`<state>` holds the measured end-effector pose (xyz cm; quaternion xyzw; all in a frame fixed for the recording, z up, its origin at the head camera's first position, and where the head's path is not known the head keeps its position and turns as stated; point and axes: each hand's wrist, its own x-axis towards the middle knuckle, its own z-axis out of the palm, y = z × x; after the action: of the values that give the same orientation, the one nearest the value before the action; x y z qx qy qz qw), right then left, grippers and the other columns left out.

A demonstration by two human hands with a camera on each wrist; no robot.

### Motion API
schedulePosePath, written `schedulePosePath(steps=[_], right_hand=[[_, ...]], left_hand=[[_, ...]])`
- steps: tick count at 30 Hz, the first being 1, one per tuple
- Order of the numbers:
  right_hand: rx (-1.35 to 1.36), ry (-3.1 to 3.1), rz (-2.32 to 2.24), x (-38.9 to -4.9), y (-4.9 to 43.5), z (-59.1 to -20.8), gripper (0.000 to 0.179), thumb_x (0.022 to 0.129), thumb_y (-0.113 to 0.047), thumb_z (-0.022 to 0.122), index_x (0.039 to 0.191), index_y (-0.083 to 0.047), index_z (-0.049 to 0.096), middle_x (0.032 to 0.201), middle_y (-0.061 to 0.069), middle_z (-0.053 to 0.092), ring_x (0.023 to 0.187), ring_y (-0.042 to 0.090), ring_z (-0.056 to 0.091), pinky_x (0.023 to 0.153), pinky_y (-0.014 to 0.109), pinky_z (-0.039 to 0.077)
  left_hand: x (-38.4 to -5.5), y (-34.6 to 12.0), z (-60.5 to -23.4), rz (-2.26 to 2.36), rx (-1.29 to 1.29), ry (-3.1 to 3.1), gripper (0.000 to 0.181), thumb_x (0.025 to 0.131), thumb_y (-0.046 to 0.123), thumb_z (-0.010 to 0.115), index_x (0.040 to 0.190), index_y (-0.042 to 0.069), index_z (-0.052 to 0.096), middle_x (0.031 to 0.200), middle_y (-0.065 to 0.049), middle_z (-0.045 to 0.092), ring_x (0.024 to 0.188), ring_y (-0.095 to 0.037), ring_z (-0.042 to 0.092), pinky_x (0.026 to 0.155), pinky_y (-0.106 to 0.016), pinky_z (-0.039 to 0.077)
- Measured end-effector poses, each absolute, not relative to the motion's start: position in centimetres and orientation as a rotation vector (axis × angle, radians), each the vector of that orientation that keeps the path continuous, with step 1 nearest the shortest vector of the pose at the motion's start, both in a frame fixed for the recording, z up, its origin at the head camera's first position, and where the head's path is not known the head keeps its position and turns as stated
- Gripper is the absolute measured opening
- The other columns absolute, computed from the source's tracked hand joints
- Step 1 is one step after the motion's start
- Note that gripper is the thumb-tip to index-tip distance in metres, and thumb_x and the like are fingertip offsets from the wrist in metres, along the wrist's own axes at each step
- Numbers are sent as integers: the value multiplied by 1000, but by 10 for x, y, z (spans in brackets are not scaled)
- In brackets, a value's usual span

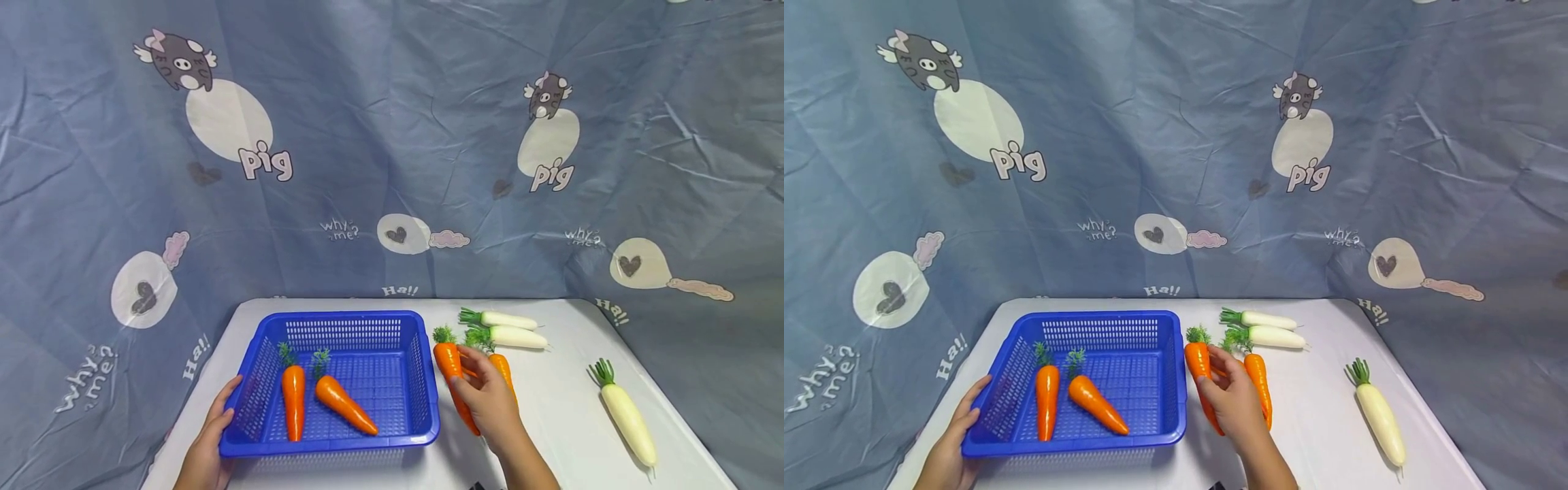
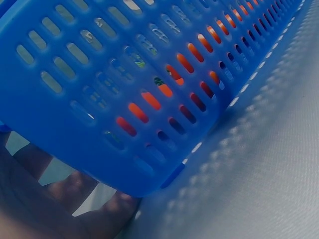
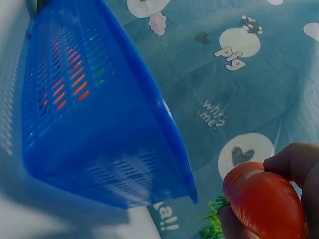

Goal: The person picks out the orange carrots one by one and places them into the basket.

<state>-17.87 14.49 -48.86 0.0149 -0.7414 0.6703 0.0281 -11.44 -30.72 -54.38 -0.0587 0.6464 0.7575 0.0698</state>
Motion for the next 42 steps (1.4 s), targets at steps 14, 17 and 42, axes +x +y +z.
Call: schedulePosePath(steps=[14,17,42], right_hand=[[123,-2270,2113,-178,133,-485,50,96,-1,69,143,-15,61,135,17,65,116,32,69,89,31,57],[127,-2289,2111,-177,131,-484,50,96,-3,68,144,-16,60,136,16,64,117,31,68,90,31,57],[272,-2342,2163,-180,99,-485,53,97,-9,70,148,-14,56,139,19,61,116,31,68,88,34,59]], left_hand=[[-114,-308,-547,2291,-161,1941,54,115,37,19,167,40,6,168,-4,1,124,-7,50,95,-38,52],[-114,-308,-547,2286,-177,1942,53,115,36,19,167,40,7,169,-4,0,124,-6,49,95,-38,52],[-114,-308,-546,2281,-181,1942,53,115,37,18,167,41,5,171,-2,-5,127,-3,45,96,-33,50]])
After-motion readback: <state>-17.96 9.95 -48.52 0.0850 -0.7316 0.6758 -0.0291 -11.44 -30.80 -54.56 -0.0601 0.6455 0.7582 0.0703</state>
